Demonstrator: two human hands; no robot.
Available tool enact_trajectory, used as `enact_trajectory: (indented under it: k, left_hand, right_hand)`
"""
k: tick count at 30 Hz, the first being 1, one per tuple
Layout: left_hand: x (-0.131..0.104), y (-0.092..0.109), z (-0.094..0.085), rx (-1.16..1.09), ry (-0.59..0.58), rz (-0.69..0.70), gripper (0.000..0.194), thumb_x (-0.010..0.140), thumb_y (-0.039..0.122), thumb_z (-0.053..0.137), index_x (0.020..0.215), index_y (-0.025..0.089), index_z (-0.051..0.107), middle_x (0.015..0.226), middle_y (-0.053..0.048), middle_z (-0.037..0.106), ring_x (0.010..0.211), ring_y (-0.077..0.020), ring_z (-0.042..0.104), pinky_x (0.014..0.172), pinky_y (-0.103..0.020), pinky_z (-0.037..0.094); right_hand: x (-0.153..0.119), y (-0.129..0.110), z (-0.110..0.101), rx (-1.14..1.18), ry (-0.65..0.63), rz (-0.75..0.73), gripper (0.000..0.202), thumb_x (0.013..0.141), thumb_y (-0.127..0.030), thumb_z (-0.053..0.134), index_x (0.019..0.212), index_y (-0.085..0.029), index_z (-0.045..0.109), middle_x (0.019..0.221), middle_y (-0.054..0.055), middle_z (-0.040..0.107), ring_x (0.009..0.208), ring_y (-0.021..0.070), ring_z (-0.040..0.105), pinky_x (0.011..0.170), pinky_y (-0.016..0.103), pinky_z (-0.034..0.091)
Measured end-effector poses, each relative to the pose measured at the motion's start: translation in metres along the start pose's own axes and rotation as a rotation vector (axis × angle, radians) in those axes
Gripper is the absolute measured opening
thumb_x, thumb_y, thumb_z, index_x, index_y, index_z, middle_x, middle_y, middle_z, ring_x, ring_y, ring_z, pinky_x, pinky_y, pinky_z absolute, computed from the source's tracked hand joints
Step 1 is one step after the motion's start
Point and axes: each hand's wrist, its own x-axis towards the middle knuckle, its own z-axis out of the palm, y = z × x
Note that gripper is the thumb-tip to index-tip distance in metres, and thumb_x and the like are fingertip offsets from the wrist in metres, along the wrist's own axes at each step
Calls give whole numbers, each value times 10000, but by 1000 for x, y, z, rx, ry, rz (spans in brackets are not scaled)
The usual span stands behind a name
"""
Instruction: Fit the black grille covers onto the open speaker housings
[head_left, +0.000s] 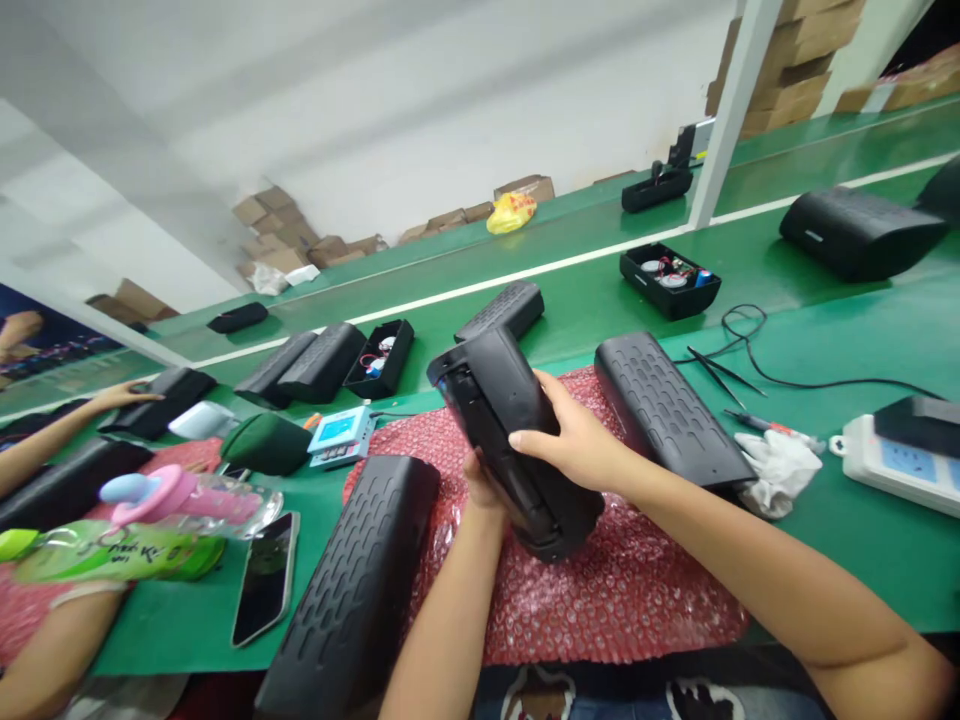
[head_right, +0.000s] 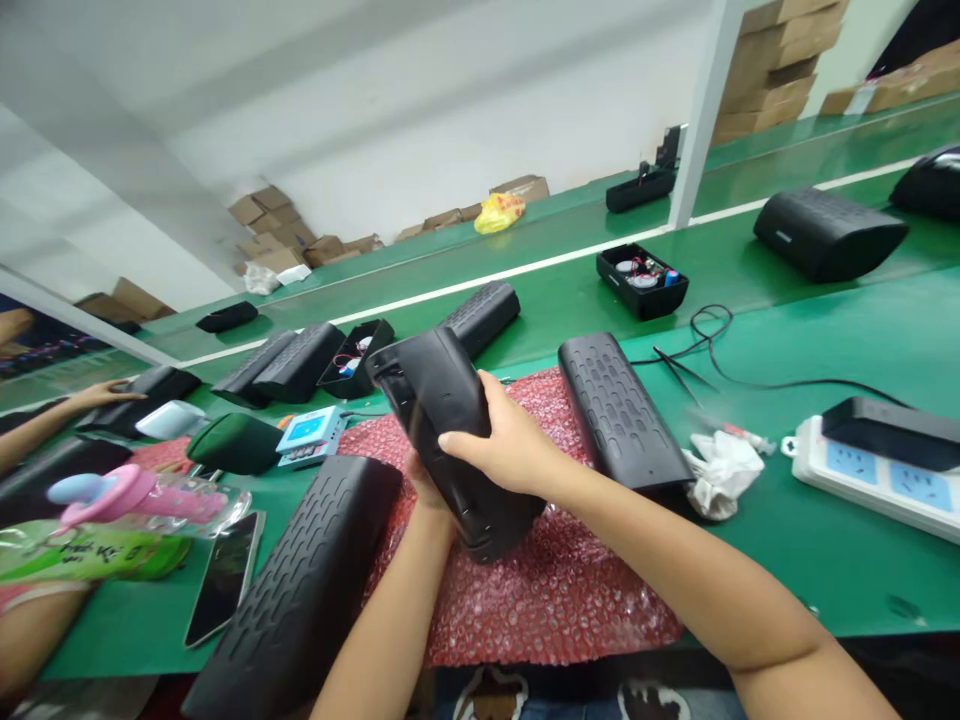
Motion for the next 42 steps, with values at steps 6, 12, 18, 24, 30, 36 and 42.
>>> enact_trajectory:
  k: [6,12,18,24,30,36,42]
  left_hand:
    - [-4,20,1,-139,-107,117,755,280,546,844,933,195,704,934,-82,708,1055,-379,607,938,-462,503]
    - [-2,12,14,-132,-27,181,643,679,782,459,933,229,665,891,-64,687,959,-276,632,863,-417,514]
    - [19,-27,18,150,108,189,359,678,485,682,851,183,594,749,-13,597,713,-158,554,702,-277,435]
    - [20,-40,25,445,45,244,265,761,418,614,888,186,612,674,7,548,638,-164,503,635,-278,365]
    - [23,-43,25,585,53,238,222,801,376,533,903,193,606,668,-2,554,633,-176,521,631,-287,357]
    - [29,-56,22,631,86,261,249,799,407,499,898,200,597,647,-2,549,591,-168,514,601,-286,364]
    - [24,-47,24,666,50,222,244,809,394,513,926,195,592,723,-22,593,668,-180,545,665,-297,393]
  right_hand:
    - [-6,-8,-3,-16,-85,18,993,491,-319,877,1343,-250,372,1299,82,502,1180,305,495,1031,479,386]
    - [15,-31,-14,53,-75,201,749,501,-348,825,1151,-173,497,1072,78,654,959,282,645,828,417,546]
    - [113,-76,-87,-290,57,295,433,768,-405,637,1111,-151,561,1017,92,681,848,231,674,744,357,571]
    - [226,-64,-148,-991,433,443,457,864,-420,643,1190,-115,545,1266,139,528,1163,281,516,983,500,431]
    - [268,-2,-152,-1364,519,589,386,912,-353,598,1227,-139,532,1263,116,524,1126,261,537,950,482,465]
    - [287,44,-144,-1499,429,603,381,925,-335,581,1253,-154,514,1287,111,507,1133,261,533,947,486,470]
    - [312,48,-173,-1385,141,598,319,920,-331,591,1175,-142,562,1209,96,559,1074,235,567,915,454,493]
